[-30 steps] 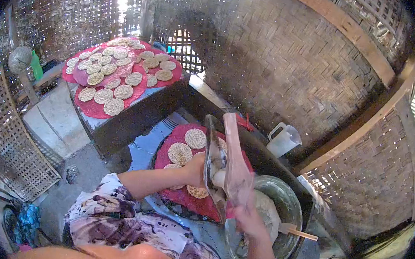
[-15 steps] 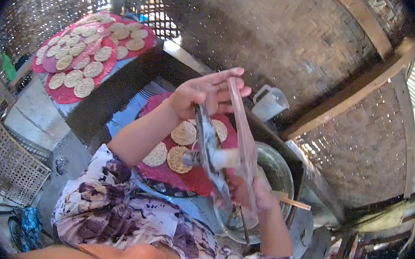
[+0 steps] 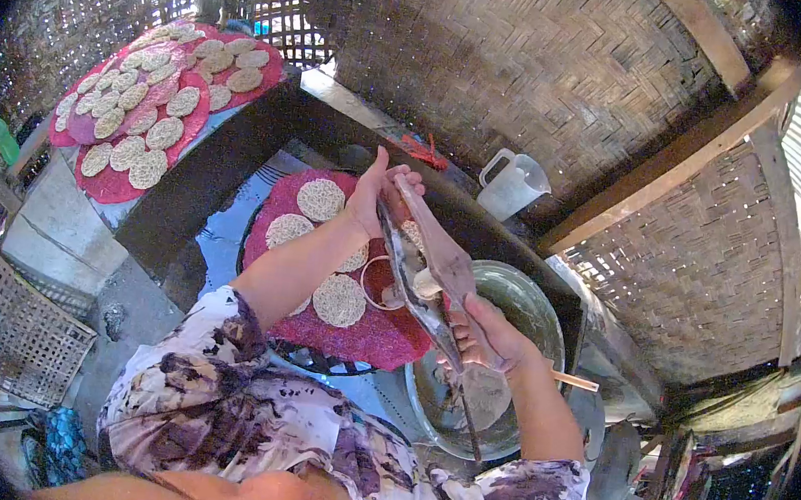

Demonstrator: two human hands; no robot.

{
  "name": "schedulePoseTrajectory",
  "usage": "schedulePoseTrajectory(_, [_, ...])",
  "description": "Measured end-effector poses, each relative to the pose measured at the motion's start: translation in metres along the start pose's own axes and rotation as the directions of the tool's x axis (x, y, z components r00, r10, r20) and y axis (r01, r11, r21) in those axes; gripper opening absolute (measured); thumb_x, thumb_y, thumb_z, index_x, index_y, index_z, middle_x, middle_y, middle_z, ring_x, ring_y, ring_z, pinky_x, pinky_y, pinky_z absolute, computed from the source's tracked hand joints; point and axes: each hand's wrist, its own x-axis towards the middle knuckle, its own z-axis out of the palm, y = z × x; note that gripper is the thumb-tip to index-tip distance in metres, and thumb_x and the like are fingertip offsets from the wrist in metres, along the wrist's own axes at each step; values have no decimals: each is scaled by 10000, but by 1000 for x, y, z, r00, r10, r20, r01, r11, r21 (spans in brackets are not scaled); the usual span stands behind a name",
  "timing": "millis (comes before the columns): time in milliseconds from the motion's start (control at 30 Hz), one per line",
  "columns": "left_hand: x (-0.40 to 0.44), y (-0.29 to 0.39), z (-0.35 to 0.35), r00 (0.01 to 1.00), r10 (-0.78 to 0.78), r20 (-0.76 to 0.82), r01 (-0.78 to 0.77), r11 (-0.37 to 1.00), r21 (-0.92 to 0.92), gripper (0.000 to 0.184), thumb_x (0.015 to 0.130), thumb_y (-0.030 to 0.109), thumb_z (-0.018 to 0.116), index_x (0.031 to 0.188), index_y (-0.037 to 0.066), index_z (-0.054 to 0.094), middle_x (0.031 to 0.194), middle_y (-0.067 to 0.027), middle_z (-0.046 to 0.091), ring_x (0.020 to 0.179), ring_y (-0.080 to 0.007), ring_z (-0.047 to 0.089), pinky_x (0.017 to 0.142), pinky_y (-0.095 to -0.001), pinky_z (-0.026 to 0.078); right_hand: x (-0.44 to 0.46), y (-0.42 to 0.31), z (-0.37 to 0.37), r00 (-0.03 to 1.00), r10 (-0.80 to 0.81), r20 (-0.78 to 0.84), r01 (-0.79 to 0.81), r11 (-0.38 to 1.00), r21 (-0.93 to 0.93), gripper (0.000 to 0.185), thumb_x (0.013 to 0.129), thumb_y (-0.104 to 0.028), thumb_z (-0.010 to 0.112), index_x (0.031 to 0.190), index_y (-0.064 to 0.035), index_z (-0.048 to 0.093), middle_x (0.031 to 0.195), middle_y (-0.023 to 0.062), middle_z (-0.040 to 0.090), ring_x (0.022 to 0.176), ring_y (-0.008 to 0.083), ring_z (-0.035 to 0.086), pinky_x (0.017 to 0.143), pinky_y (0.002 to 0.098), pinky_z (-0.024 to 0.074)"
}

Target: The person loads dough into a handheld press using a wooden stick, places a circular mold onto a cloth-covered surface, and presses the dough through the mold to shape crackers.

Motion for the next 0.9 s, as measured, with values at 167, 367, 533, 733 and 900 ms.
schedulePoseTrajectory(167, [-10,12,-4,1000,24,-6,-24,999,32,478,804,572,472,768,98,517,729,-69,542,735,-250,539,679,-376,475,14,5,5,1000,0,-29,0,1000,-1,702,837,-611,351,1200,-14,411,1052,223,538,921,338,574,785,454,477])
schedulePoseTrajectory(367, [-1,38,-6,997,65,38,-69,990,126,461,803,568,485,706,118,516,712,-49,542,729,-238,553,664,-359,479,38,-3,17,993,-109,-50,106,993,-45,597,850,-564,402,1084,-22,490,869,104,589,697,216,602,568,317,499])
schedulePoseTrajectory(533, [15,46,-7,993,47,113,-64,986,153,433,800,558,500,685,140,497,699,-26,539,704,-213,553,587,-323,467,43,-14,18,974,-162,-160,131,973,-188,579,859,-542,408,1044,-6,520,769,86,598,633,171,577,524,283,462])
schedulePoseTrajectory(733, [16,29,-4,997,34,70,-40,995,88,408,810,540,499,664,161,480,675,-7,535,663,-186,549,483,-262,412,22,-27,23,946,-223,-235,134,930,-341,520,864,-484,455,1060,-9,531,777,79,596,620,153,566,524,277,459])
schedulePoseTrajectory(900, [10,16,-17,996,-56,66,53,998,39,400,804,537,513,654,168,472,634,-3,511,651,-189,543,504,-280,420,9,-19,29,903,-316,-290,156,872,-465,540,861,-474,470,1116,0,498,770,81,582,590,135,543,511,264,452])
